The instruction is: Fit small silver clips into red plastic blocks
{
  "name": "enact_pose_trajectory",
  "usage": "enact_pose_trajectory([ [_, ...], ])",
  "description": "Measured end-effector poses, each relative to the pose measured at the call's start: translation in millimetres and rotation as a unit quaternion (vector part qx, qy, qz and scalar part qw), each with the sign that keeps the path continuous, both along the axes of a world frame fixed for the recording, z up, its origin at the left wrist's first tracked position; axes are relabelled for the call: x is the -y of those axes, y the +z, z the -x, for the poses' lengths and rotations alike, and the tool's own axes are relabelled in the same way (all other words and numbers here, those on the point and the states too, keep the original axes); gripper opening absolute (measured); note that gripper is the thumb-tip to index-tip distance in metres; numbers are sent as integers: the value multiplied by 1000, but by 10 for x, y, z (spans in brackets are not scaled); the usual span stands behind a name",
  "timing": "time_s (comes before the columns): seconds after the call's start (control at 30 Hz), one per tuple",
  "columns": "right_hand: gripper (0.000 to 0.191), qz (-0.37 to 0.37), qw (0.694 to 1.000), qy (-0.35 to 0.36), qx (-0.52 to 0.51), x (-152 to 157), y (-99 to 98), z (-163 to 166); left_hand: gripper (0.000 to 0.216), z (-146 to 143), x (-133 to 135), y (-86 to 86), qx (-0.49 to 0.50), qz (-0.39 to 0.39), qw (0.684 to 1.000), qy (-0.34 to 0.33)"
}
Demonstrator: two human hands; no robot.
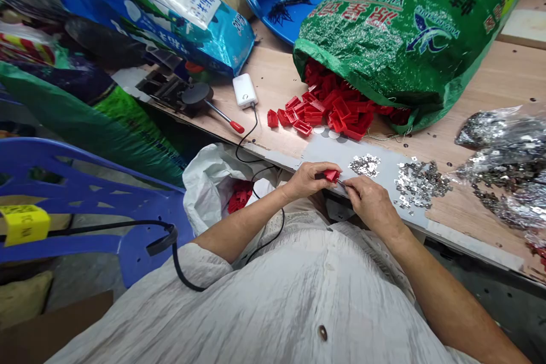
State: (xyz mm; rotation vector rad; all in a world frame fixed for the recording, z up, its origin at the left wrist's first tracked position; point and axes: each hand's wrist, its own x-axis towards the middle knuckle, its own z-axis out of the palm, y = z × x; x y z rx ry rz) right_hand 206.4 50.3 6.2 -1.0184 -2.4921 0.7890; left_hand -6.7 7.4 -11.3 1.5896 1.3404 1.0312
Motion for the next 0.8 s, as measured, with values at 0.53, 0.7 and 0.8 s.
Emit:
enact_pose_trajectory([
  [0.53, 20, 29, 1000, 0, -5, -1, 1, 111, 38, -67, 17, -31, -12, -8, 1000, 8],
  [0.7, 24, 47, 999, -14, 11, -22, -22, -93, 43, -70, 139, 69, 18, 16, 1000, 11],
  [0.8, 32, 41, 996, -63, 47, -7, -32, -209, 44, -35, 246, 181, 55, 42, 997, 30],
])
